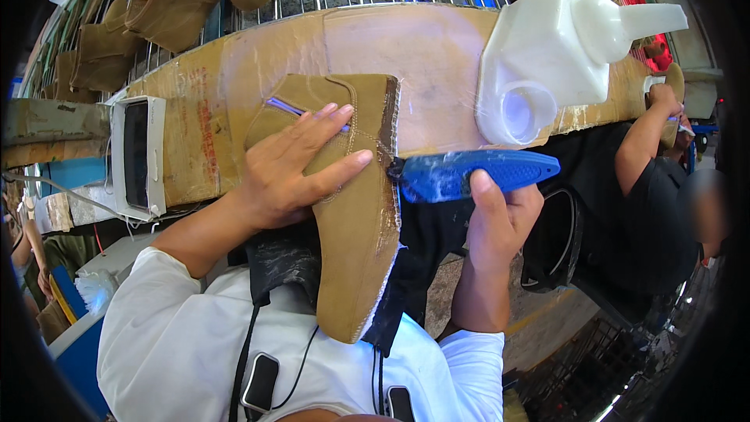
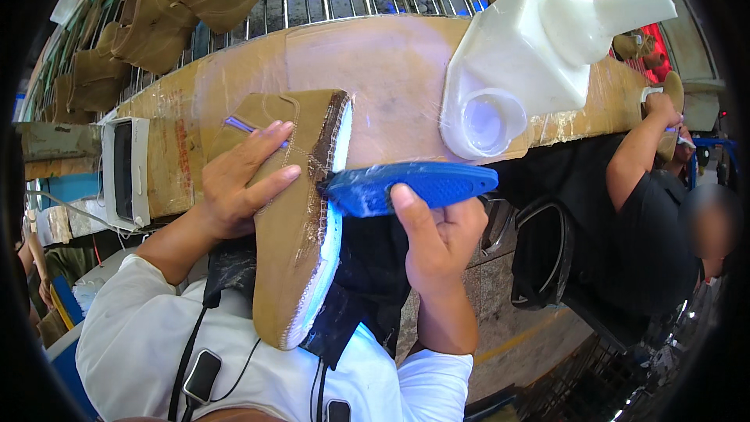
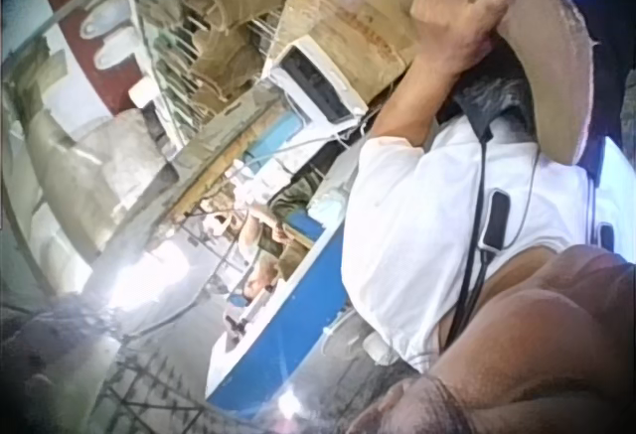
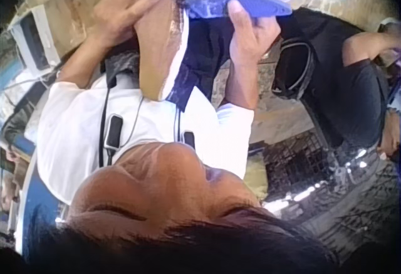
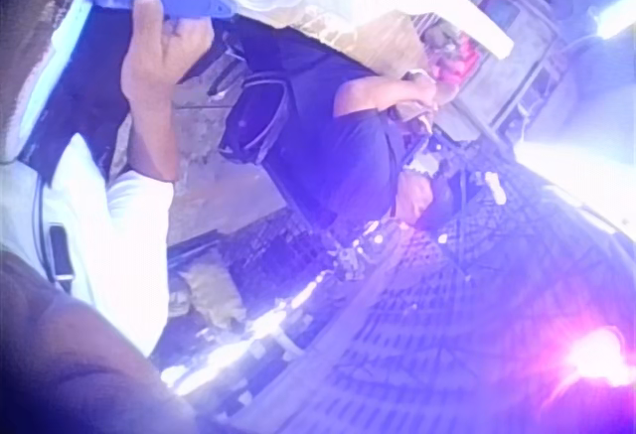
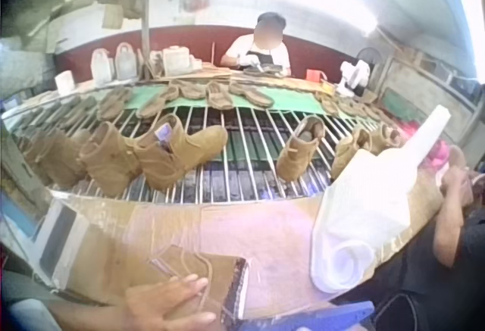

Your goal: The person applies liquid adhesive to the seams and edges of a boot using a handheld brush. They rotate the boot by hand to reach all sides, dipping the brush into a container of white liquid, then place the finished boot onto a nearby conveyor rack.

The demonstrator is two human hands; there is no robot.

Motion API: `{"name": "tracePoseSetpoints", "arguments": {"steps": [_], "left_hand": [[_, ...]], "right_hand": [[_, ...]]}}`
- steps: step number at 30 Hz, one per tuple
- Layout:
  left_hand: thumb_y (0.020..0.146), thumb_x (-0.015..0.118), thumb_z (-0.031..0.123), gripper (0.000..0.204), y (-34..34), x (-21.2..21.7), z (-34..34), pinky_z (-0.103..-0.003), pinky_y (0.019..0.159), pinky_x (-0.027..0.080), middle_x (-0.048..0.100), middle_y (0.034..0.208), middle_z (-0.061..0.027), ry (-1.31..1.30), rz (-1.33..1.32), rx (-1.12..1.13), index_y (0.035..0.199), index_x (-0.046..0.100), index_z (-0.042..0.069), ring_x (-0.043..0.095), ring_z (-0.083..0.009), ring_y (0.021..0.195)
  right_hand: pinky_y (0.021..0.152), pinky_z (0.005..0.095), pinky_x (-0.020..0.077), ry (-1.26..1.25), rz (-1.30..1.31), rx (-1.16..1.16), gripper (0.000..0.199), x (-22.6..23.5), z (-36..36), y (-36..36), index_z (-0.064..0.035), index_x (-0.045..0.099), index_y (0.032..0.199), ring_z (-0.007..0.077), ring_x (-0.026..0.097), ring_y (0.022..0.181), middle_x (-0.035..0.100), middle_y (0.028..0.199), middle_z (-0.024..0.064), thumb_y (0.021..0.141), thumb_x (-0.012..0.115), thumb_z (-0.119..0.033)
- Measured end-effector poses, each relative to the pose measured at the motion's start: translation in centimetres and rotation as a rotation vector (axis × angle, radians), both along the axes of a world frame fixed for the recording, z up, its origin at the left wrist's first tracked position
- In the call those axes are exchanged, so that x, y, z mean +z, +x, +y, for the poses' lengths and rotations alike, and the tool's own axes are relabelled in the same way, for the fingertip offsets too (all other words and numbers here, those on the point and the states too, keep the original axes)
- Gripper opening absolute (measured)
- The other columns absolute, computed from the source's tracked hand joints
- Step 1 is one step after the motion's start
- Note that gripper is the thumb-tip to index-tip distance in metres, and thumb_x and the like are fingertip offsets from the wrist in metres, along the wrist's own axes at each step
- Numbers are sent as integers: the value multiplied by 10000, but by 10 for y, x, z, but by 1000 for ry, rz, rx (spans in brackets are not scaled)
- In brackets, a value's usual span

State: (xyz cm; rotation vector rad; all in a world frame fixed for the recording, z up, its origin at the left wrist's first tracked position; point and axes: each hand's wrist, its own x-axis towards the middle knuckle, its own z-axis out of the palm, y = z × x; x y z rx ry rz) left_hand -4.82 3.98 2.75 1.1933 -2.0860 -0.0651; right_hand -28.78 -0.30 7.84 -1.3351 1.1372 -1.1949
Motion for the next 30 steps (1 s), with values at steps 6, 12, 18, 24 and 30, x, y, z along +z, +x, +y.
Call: {"name": "tracePoseSetpoints", "arguments": {"steps": [6,12,18,24,30], "left_hand": [[722,691,209,500,2,3,-3,-386,882,511,554,1263,-199,15,-42,22,1213,593,220,595,-318,1108],[716,692,195,508,0,9,-5,-386,883,513,560,1255,-186,34,-38,12,1214,604,244,595,-312,1105],[677,710,145,580,-1,19,-8,-389,884,513,552,1267,-181,81,-60,-11,1232,595,269,589,-316,1111],[627,722,88,692,-2,23,-12,-383,847,522,558,1254,-178,98,-73,-24,1271,562,283,589,-318,1104],[635,776,206,639,-2,28,-19,-375,788,523,558,1271,-164,101,-153,-3,1241,574,220,614,-318,1063]], "right_hand": [[561,283,400,-144,-134,195,268,31,23,-5,38,646,779,167,521,607,616,722,112,680,746,-191],[638,264,435,-175,-156,93,264,29,18,-13,51,628,868,147,542,715,607,798,105,735,714,-160],[618,250,383,-208,-63,95,257,35,11,-3,46,626,806,134,500,654,605,769,81,712,719,-174],[561,275,413,-183,-135,330,331,56,25,-22,33,645,783,176,530,610,621,719,119,689,783,-253],[575,306,412,-288,-61,-3,309,41,24,-13,11,635,792,172,531,638,602,729,95,709,748,-263]]}}
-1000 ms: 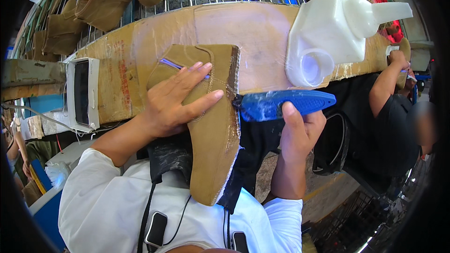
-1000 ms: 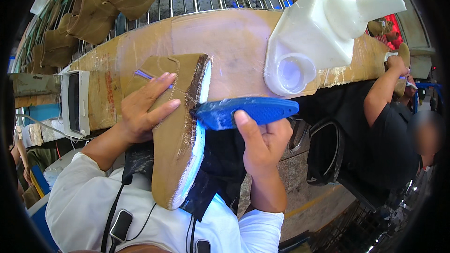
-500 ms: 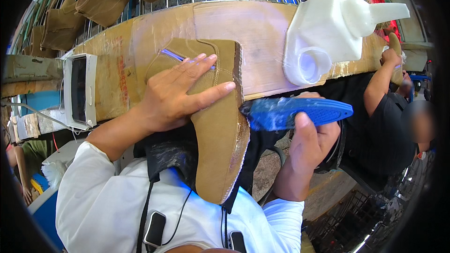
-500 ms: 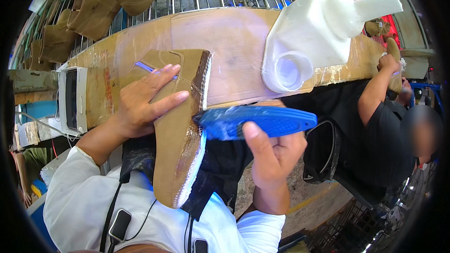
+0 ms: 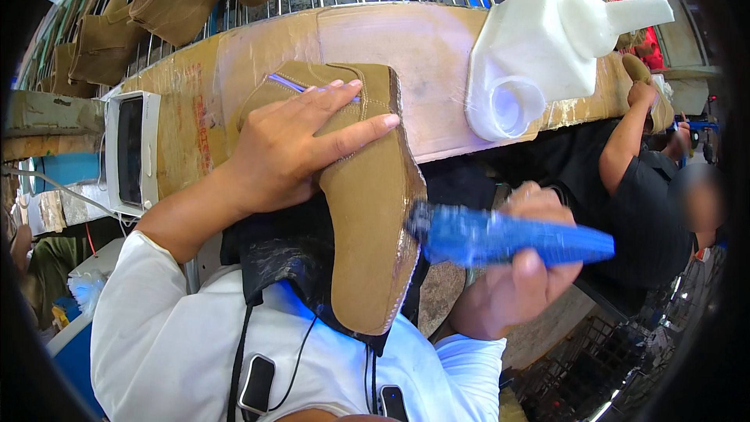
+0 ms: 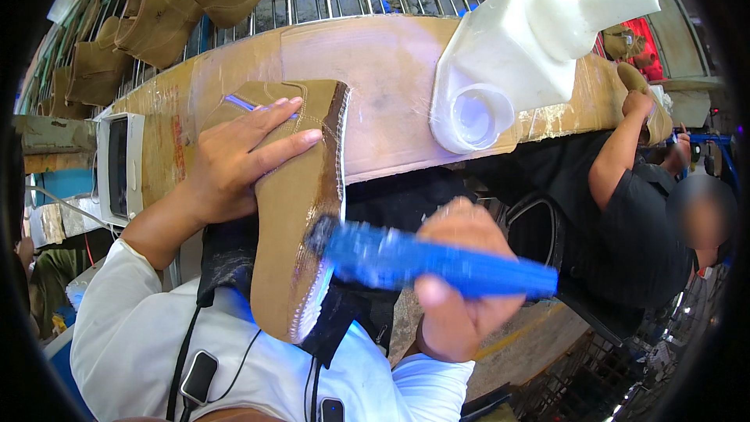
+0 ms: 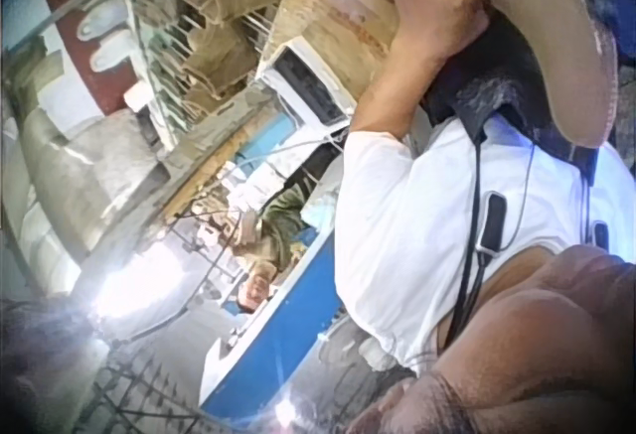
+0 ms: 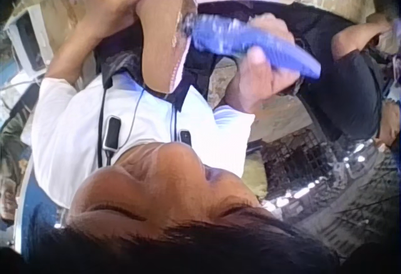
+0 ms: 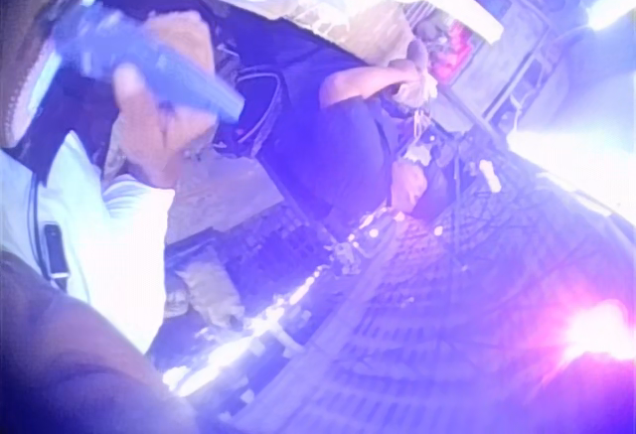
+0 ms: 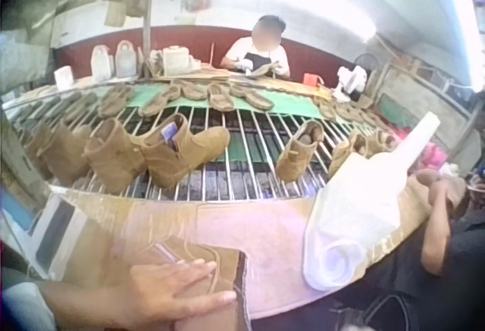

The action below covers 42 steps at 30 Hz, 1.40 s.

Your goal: The person applies liquid adhesive to the seams and edges of a boot using a handheld brush. They rotate the boot by hand to reach all sides, dipping the brush into a container of white liquid, then place the finished boot onto a nearby conveyor rack.

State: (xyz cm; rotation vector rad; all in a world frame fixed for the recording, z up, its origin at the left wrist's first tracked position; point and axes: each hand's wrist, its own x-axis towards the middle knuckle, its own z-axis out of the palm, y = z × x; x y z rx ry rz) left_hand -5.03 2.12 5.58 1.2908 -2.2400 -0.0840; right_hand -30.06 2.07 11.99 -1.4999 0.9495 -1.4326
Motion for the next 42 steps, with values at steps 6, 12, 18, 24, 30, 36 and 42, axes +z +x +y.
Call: {"name": "tracePoseSetpoints", "arguments": {"steps": [6,12,18,24,30,36,42], "left_hand": [[632,780,183,638,-2,2,-8,-373,779,520,580,1242,-159,-1,70,28,1235,573,189,630,-307,1028],[640,769,134,653,-6,13,-8,-380,786,523,601,1195,-169,50,126,68,1255,558,194,633,-308,1018],[629,739,82,722,-10,12,-10,-387,764,530,613,1147,-176,34,136,56,1301,528,242,631,-301,1017],[623,772,106,675,-12,22,-12,-387,794,520,607,1193,-160,41,49,35,1258,556,171,635,-306,1016],[590,792,111,712,-17,29,-20,-385,790,515,629,1134,-166,94,94,48,1259,553,164,639,-314,985],[557,823,125,750,-24,42,-33,-379,822,509,646,1090,-162,191,168,32,1255,550,126,634,-321,987],[528,829,135,783,-23,55,-48,-379,842,500,639,1094,-176,323,208,76,1256,544,115,622,-357,977]], "right_hand": [[464,233,446,-62,-172,391,256,12,12,-20,4,587,861,163,542,580,588,735,94,769,741,-178],[632,311,543,-583,189,-102,313,-41,25,3,-15,531,981,245,586,746,537,928,133,783,721,-165],[769,341,419,-120,-7,-152,381,-34,3,-1,39,553,950,235,511,893,522,921,127,862,618,-325],[589,298,361,-41,-122,152,422,-5,-15,-15,33,536,831,194,452,665,510,777,142,853,594,-384],[545,277,315,-158,-64,-38,415,7,5,-12,-18,474,776,170,379,637,430,709,99,877,561,-411],[576,300,317,-429,138,-213,456,17,-4,-16,-24,461,771,181,380,660,420,703,89,889,516,-460],[572,308,357,-558,263,-257,482,25,-20,-21,-19,491,808,199,450,656,486,727,99,888,537,-492]]}}
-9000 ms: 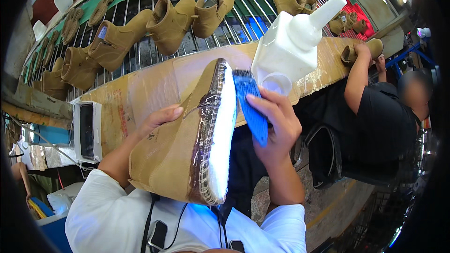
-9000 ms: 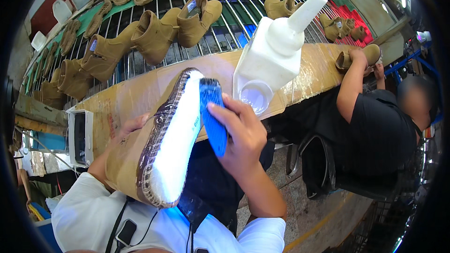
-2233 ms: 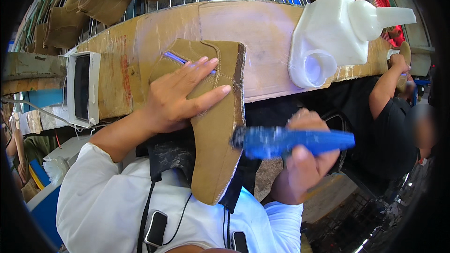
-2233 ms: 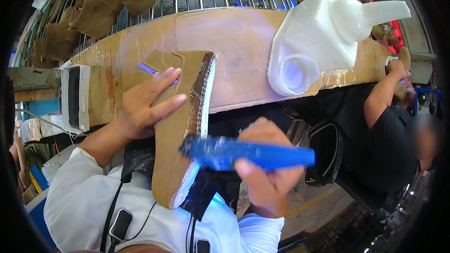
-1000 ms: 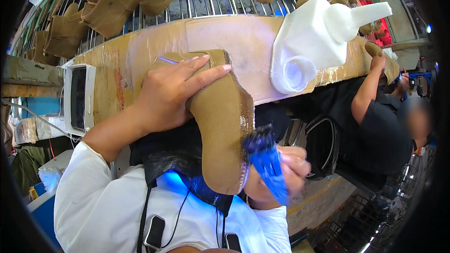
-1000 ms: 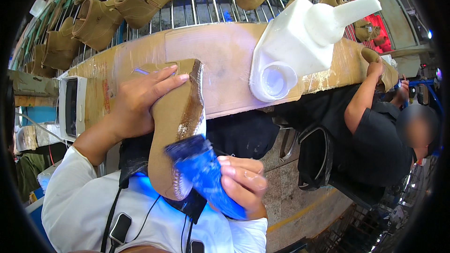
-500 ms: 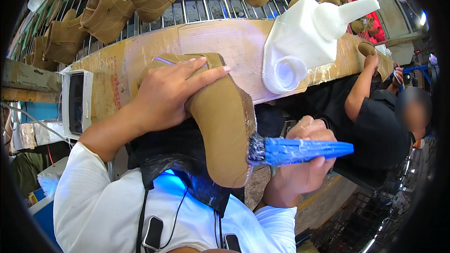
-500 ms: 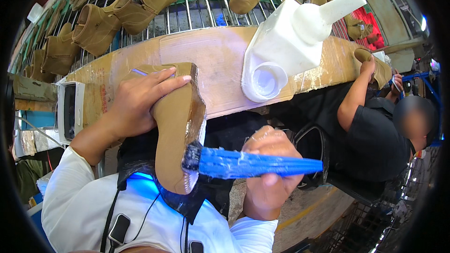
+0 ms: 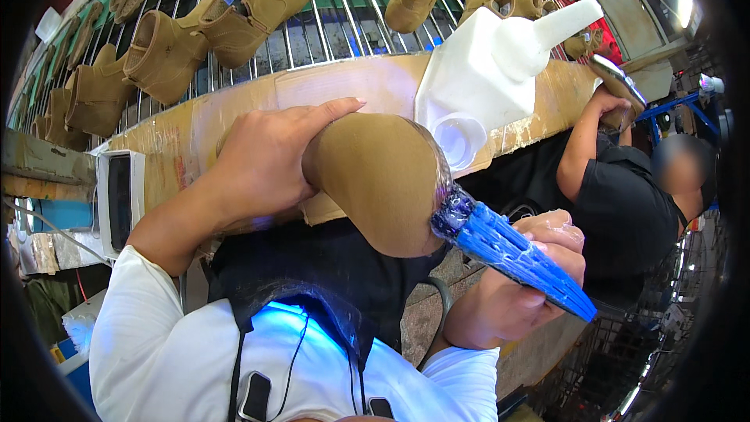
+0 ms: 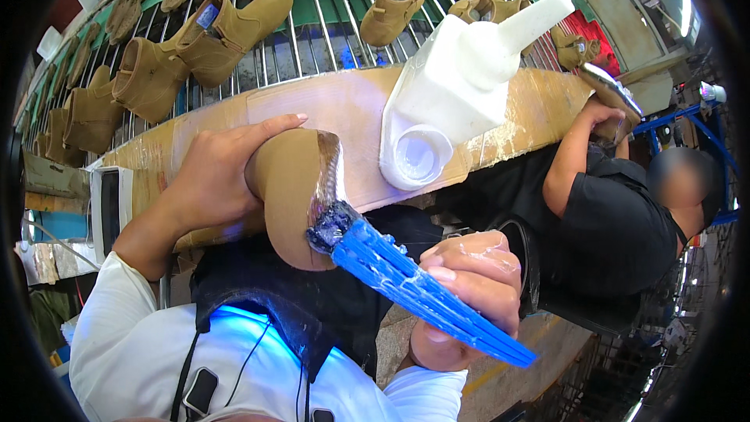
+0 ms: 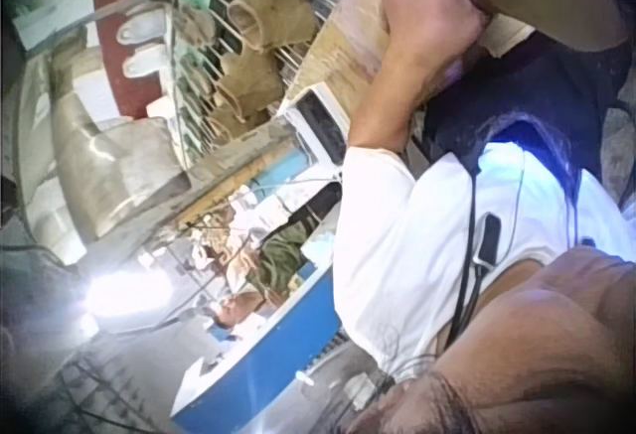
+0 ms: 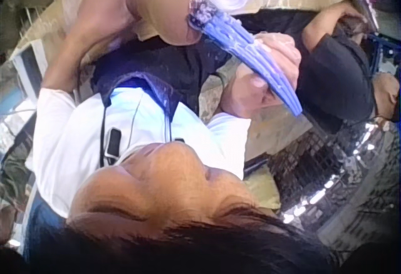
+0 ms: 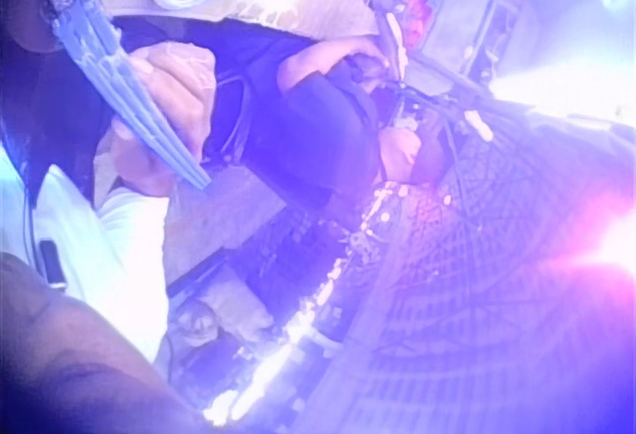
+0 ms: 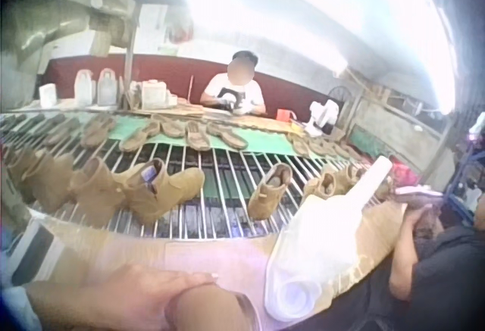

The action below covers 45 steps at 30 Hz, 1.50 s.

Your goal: The person applies liquid adhesive to the seams and edges of a boot using a handheld brush. They rotate the boot by hand to reach all sides, dipping the brush into a container of white liquid, then place the finished boot onto a nearby conveyor rack.

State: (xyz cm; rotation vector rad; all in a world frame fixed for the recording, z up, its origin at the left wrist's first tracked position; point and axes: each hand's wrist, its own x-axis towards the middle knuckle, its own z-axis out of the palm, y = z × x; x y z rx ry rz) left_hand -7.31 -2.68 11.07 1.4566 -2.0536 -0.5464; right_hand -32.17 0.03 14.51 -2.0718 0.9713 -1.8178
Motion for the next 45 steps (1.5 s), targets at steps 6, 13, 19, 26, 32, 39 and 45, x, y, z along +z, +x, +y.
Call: {"name": "tracePoseSetpoints", "arguments": {"steps": [6,13,19,26,32,39,45], "left_hand": [[601,797,172,775,8,7,-18,-420,715,518,671,922,-151,66,-28,-10,1306,477,215,639,-364,846],[597,802,185,751,24,-3,-23,-421,811,494,633,1065,-173,-78,-31,29,1277,486,145,605,-367,963],[577,865,91,698,79,-61,-4,-363,931,446,593,1148,-84,301,413,161,1190,537,33,561,-204,1079],[589,874,202,1058,42,-41,-4,-330,1053,331,434,1359,-125,504,813,9,1419,259,-29,426,-208,1257],[630,852,202,1080,33,-48,18,-337,1065,314,380,1411,-161,765,773,-98,1457,193,-17,395,-229,1287],[647,841,292,1070,18,-51,24,-341,994,395,527,1291,-186,724,594,-307,1457,200,12,529,-262,1180],[635,831,393,1087,17,-42,29,-357,952,432,577,1225,-204,646,475,-340,1461,212,52,576,-318,1123]], "right_hand": [[580,303,403,-49,41,-38,499,-4,-16,3,-22,497,826,203,491,659,527,753,98,895,529,-515],[922,383,401,34,-152,-6,357,-47,-49,-43,87,548,1008,276,527,976,562,1019,186,879,562,-245],[827,268,434,460,-121,-125,125,-86,-69,-73,75,598,933,158,549,909,585,934,88,809,606,63],[715,355,484,221,630,-197,249,-94,-95,-69,-17,648,940,314,595,804,611,885,135,696,680,19],[624,269,440,695,-78,-100,102,-95,-65,-64,36,608,874,149,562,667,611,794,70,817,647,-39],[616,273,453,864,-860,412,216,-62,-62,-3,21,562,997,152,582,670,633,832,98,876,597,-155],[663,262,446,673,-664,349,142,-50,-76,5,27,591,922,134,582,753,622,888,94,855,593,-99]]}}
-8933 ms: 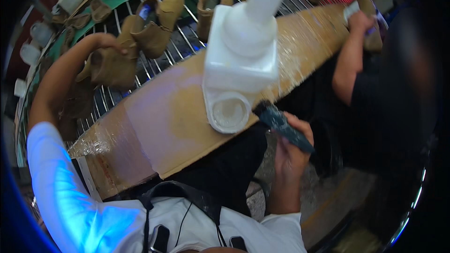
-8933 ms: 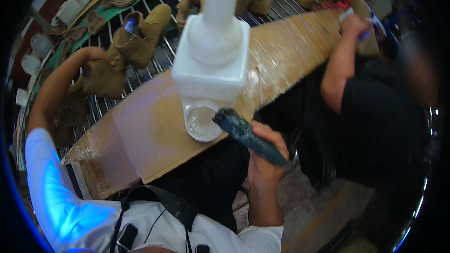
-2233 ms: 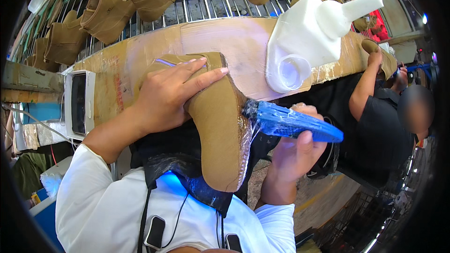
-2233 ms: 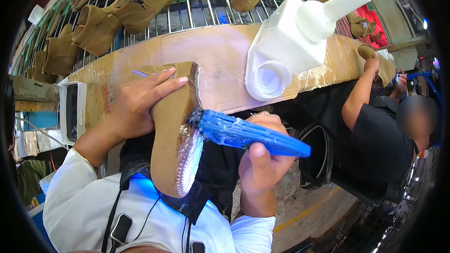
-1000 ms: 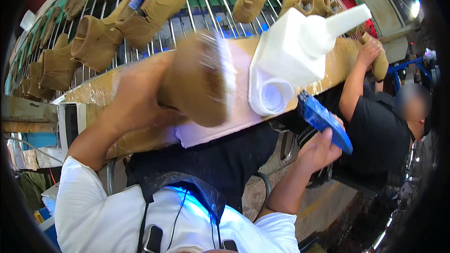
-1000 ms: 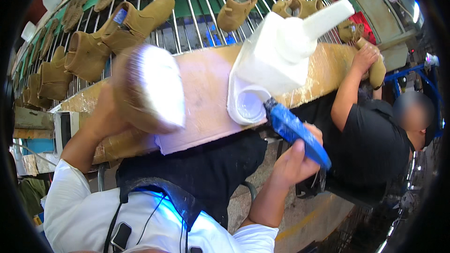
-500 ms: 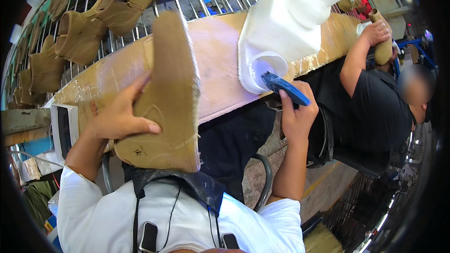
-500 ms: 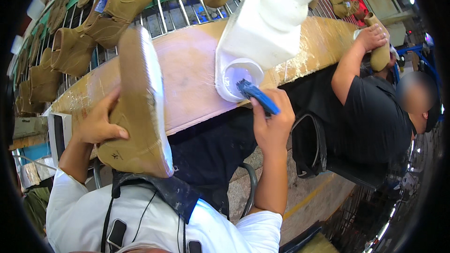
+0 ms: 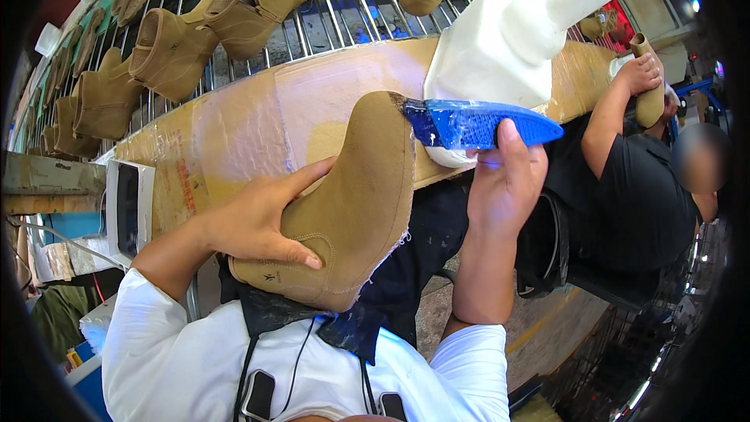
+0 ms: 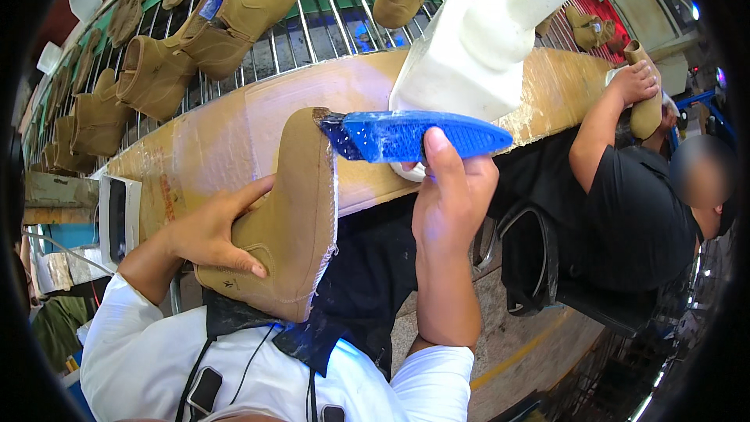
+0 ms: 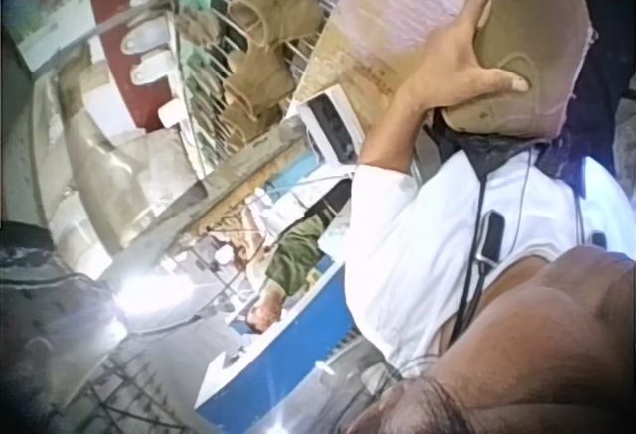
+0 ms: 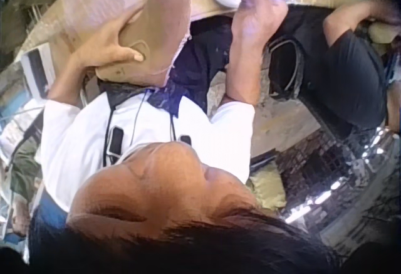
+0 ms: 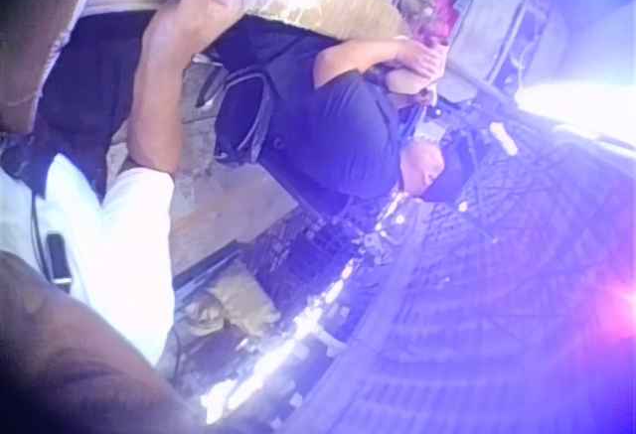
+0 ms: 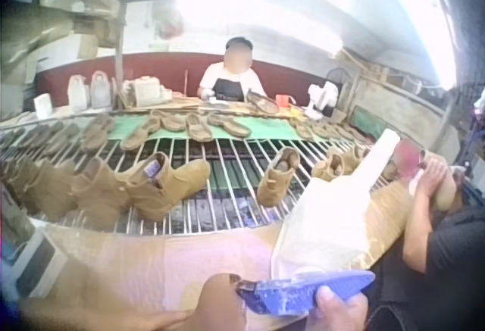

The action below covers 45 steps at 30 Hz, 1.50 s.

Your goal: The person applies liquid adhesive to the seams and edges of a boot using a handheld brush. They rotate the boot by hand to reach all sides, dipping the brush into a container of white liquid, then place the finished boot onto a nearby conveyor rack.

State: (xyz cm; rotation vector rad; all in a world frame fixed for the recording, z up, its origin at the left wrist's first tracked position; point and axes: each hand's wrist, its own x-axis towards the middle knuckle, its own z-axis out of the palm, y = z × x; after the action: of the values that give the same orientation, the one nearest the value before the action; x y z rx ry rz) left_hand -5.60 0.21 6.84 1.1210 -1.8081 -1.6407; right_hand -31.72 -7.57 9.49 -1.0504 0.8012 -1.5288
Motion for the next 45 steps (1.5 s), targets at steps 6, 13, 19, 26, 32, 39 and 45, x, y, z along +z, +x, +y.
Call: {"name": "tracePoseSetpoints", "arguments": {"steps": [6,13,19,26,32,39,45], "left_hand": [[625,842,385,1093,6,-5,4,-359,954,432,575,1228,-188,37,34,66,1466,218,73,581,-303,1117],[621,867,259,1092,2,14,-4,-342,993,406,505,1306,-144,133,177,146,1463,210,31,527,-224,1173],[626,864,216,1072,-6,25,-9,-338,1030,381,458,1344,-146,221,388,202,1441,213,-32,479,-221,1224],[625,847,170,1042,-9,20,-17,-342,1041,373,449,1349,-152,254,555,245,1428,222,-53,462,-215,1241],[631,836,249,1016,-13,25,-18,-326,1041,364,448,1353,-146,252,575,327,1412,266,-62,472,-214,1228],[632,829,298,993,-9,17,-18,-318,1055,332,450,1356,-141,279,575,342,1399,309,-58,449,-210,1247],[635,830,302,977,-11,20,-18,-314,1056,326,460,1350,-134,332,553,327,1393,327,-52,448,-206,1244]], "right_hand": [[825,298,453,-91,36,-103,234,6,34,1,77,587,983,161,578,855,611,922,118,808,610,-77],[858,362,415,-236,305,-116,321,9,63,0,68,572,951,235,513,858,574,941,164,798,585,-214],[685,311,418,-339,390,-260,297,11,74,6,13,598,849,203,525,724,596,804,128,793,650,-274],[723,331,396,-335,507,-216,402,1,90,1,4,579,859,216,501,780,571,838,120,807,628,-392],[636,300,387,-408,612,-233,426,5,94,0,-23,582,814,187,500,708,575,764,97,809,653,-443],[573,290,463,-500,671,-2,284,18,86,-24,-23,657,865,211,597,643,640,759,108,783,732,-284],[549,263,432,-482,589,27,300,25,70,-24,-18,679,828,196,584,609,651,718,107,737,765,-290]]}}
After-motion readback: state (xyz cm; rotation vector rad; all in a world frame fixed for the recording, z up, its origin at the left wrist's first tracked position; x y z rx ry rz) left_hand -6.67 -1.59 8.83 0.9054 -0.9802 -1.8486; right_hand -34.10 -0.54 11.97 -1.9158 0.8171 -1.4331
